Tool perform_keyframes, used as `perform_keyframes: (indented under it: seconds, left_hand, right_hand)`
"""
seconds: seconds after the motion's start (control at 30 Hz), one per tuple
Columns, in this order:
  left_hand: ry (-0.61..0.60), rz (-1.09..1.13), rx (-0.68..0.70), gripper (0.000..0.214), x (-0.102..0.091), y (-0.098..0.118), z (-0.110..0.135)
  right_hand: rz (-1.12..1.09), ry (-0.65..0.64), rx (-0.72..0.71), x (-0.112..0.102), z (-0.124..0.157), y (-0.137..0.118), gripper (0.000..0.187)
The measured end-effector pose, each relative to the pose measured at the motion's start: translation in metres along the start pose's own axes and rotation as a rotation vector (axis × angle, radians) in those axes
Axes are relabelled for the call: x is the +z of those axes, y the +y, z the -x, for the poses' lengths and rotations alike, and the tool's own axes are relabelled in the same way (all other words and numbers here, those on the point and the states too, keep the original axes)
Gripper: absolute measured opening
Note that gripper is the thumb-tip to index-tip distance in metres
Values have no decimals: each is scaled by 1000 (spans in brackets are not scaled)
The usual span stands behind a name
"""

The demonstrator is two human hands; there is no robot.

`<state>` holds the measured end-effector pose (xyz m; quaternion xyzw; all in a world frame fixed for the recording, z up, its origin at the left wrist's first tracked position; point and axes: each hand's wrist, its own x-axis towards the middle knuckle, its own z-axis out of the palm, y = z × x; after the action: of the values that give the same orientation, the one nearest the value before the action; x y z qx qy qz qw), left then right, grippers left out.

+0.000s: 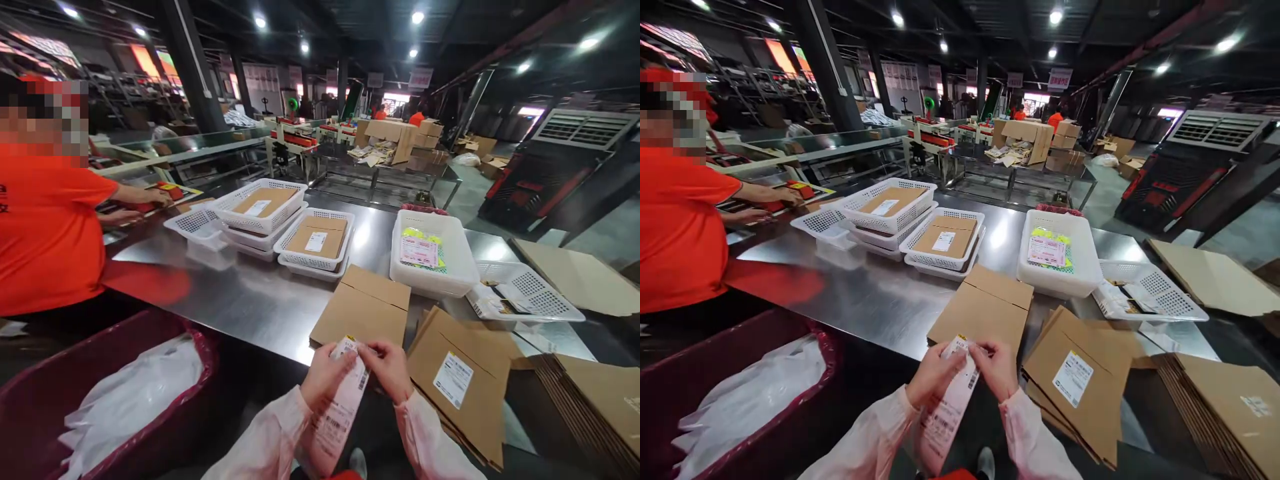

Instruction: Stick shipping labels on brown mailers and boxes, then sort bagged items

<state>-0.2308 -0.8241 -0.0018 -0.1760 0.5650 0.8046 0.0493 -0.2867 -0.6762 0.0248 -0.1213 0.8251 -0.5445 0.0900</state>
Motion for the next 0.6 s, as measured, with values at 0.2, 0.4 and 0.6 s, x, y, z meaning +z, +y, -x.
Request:
perform_keyframes:
  seconds: [0.2,0.4,0.6]
  left_hand:
    - [-318,141,-219,55,-38,-20,3]
    - [-376,39,-261,46,-94,-54,55]
    - [-159,6,-132,40,-86,7,38]
  right_hand:
    - [411,268,54,-1,-89,32,26]
    - [869,163,41,14,-114,38,75]
    - [906,-455,-442,40,-39,35,76]
